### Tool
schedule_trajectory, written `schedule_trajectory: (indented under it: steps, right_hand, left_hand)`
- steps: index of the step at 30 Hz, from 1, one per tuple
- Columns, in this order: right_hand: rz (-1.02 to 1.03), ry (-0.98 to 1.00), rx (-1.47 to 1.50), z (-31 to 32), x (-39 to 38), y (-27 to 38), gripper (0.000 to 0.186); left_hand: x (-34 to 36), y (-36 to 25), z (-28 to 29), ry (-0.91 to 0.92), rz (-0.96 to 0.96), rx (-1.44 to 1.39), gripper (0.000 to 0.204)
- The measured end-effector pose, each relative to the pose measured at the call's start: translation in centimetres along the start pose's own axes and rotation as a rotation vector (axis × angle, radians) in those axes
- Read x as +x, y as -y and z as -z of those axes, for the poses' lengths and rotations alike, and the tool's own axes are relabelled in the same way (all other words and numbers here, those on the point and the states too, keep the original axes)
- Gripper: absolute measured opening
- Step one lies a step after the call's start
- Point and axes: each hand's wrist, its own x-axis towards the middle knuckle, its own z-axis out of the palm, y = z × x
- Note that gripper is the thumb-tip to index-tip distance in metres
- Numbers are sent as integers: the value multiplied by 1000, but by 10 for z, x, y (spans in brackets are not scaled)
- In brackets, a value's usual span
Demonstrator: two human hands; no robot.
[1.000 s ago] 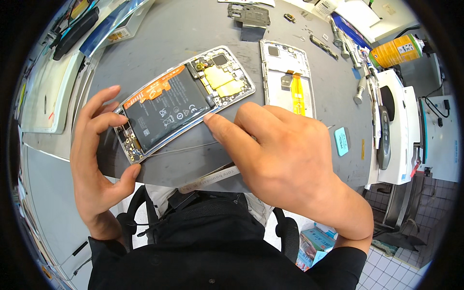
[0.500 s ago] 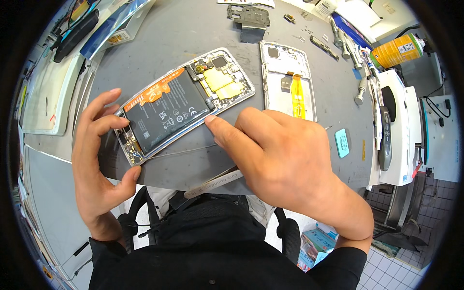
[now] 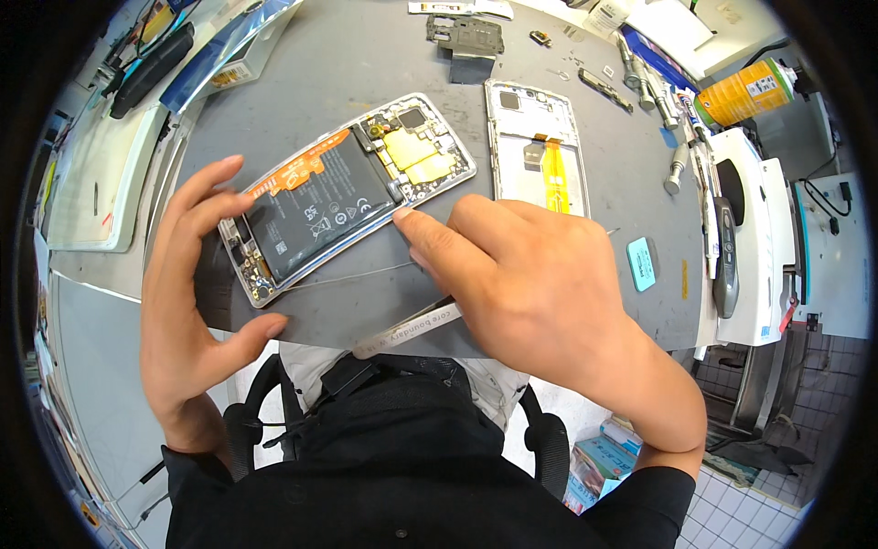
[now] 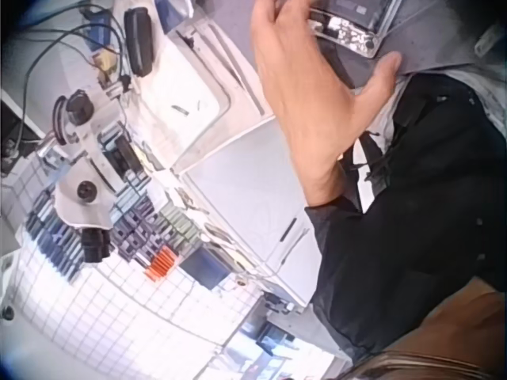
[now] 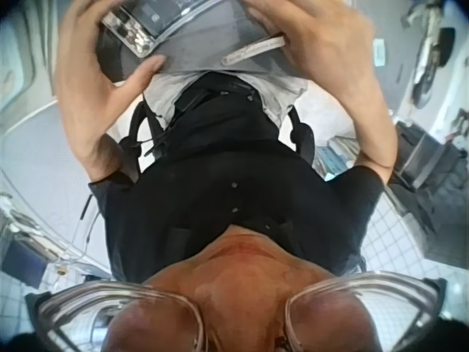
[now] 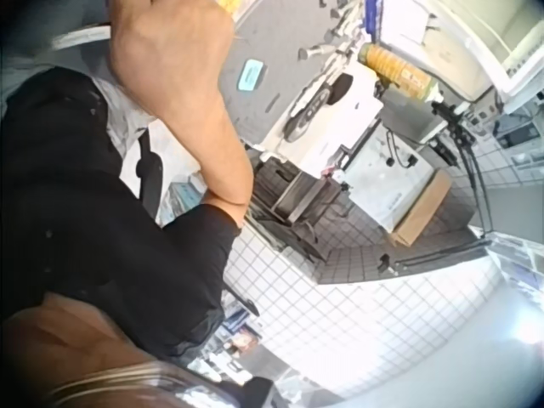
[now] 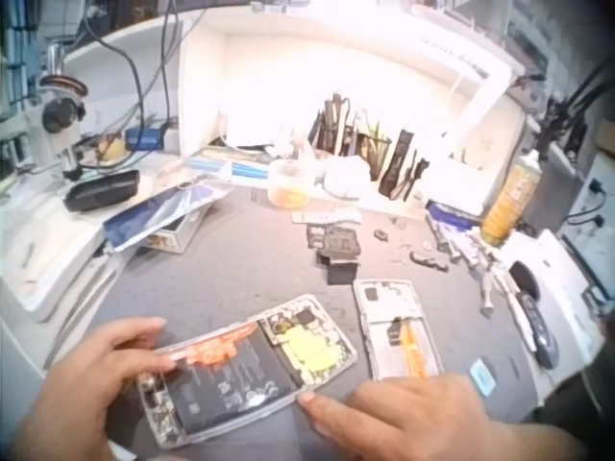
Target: The person uses tweezers to manipulate small components and connectors inside a disassembled smartphone chassis. They carefully adjust ribbon cables and press down on internal parts near the battery and motherboard area.
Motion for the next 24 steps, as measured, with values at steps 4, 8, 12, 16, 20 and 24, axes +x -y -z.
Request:
schedule_trajectory:
  steps: [4,8,12,16,20,24]
  right_hand:
    - [44,-79,-40,5,-2,-1,30]
    - [23,-84,-75,12,-10,-4,31]
    - [13,-76,-64,11,-15,-8,31]
    - [37,-91,-25,8,-17,-12,33]
    - [60,-72,48,10,-14,-9,39]
    - [50,-49,30,4,-12,-3,44]
  left_hand:
    - [25,-14,-6,13,-124,219,82]
    - [40,-21,-16,67,-126,214,71]
    - [40,-19,-16,61,-142,208,66]
    - [43,-15,-9,124,-133,138,66]
    - [49,-4,6,218,-159,94,68]
    - [53,9,4,222,-305,90,71]
